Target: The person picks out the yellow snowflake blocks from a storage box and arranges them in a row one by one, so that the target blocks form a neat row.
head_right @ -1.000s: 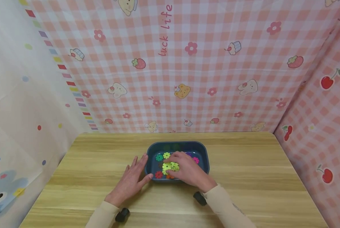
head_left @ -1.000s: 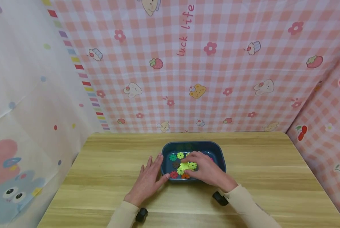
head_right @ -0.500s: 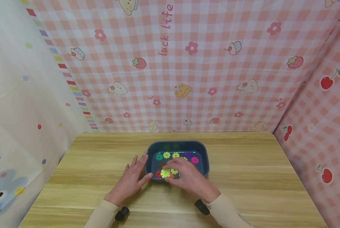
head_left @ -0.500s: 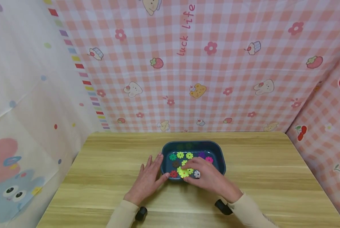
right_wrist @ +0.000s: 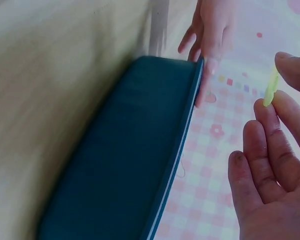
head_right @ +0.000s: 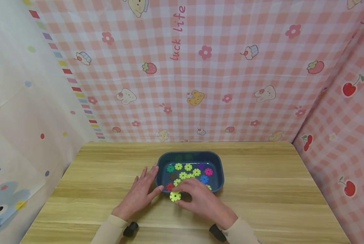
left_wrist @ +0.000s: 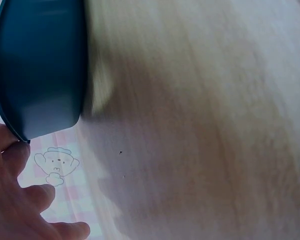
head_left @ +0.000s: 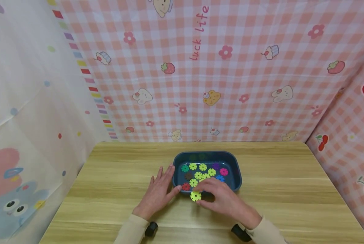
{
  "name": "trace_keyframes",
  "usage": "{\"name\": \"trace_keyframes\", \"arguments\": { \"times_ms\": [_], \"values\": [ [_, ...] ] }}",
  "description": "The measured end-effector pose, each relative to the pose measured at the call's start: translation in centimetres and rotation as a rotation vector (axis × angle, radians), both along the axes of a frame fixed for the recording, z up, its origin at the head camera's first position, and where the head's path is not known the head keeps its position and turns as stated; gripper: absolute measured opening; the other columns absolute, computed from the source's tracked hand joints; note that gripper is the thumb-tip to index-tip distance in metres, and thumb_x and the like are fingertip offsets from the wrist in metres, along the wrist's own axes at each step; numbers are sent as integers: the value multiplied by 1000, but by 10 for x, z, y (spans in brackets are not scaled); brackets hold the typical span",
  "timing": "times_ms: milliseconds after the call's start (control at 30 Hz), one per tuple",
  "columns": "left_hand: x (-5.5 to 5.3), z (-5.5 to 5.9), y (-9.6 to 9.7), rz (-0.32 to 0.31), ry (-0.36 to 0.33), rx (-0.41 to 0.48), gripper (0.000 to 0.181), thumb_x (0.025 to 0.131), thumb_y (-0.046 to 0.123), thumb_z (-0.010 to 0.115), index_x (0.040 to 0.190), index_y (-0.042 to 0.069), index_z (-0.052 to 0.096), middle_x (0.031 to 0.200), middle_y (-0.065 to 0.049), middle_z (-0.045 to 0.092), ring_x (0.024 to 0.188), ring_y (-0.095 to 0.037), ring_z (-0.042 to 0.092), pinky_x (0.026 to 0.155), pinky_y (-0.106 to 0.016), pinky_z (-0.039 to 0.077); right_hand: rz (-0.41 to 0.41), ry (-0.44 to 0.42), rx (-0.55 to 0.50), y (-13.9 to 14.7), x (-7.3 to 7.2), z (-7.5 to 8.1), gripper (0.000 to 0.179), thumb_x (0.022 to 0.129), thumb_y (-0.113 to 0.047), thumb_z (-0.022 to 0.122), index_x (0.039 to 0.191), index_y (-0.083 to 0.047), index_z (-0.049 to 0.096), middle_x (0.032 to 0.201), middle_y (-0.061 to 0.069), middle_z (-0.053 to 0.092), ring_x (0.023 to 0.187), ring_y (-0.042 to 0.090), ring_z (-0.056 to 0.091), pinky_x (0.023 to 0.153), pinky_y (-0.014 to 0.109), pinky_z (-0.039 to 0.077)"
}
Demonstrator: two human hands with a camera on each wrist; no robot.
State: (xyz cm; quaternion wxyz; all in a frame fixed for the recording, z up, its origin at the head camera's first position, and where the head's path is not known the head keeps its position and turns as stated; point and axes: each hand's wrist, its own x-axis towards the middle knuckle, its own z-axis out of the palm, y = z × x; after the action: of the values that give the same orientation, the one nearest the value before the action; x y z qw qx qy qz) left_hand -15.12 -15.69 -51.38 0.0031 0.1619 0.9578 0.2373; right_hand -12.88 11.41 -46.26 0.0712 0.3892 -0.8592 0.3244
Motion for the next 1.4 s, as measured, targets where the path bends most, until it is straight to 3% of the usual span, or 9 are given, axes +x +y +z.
{"name": "trace_keyframes", "arguments": {
  "times_ms": [133, 467, 700, 1100, 1400],
  "values": [
    [0, 0, 0, 4, -4, 2, 81, 103, 58, 53, 166, 14, 26, 171, -6, 24, 157, -41, 14, 118, -72, 19, 29, 10, -22, 0, 6, -5, 31, 86, -19, 87, 116, -16, 77, 114, -4, 72, 106, 14, 65, 90, 36, 58],
    [0, 0, 0, 0, 0, -1, 81, 104, 59, 51, 166, 14, 24, 171, -8, 24, 156, -42, 15, 118, -72, 19, 42, -41, -29, -3, 22, -15, 30, 88, -23, 85, 116, -22, 76, 115, -10, 69, 106, 9, 63, 93, 35, 57],
    [0, -2, 0, -5, 11, 4, 82, 104, 59, 51, 166, 14, 24, 171, -7, 23, 156, -43, 16, 117, -73, 19, 45, -191, -14, -4, 31, -15, 28, 92, -27, 81, 120, -26, 75, 118, -17, 65, 110, 5, 59, 96, 34, 54],
    [1, -2, 0, -7, 13, 4, 83, 103, 63, 47, 166, 14, 24, 171, -7, 23, 156, -43, 15, 117, -73, 20, 69, -303, 61, -9, 33, -25, 28, 96, -35, 76, 123, -27, 75, 119, -20, 62, 109, 1, 55, 97, 32, 52],
    [0, -3, 0, -5, 11, 2, 82, 104, 61, 50, 166, 13, 24, 171, -8, 23, 156, -43, 15, 117, -73, 20, 103, -264, 67, -13, 31, -36, 29, 96, -34, 76, 123, -23, 75, 118, -18, 62, 108, 1, 55, 95, 28, 53]
  ]
}}
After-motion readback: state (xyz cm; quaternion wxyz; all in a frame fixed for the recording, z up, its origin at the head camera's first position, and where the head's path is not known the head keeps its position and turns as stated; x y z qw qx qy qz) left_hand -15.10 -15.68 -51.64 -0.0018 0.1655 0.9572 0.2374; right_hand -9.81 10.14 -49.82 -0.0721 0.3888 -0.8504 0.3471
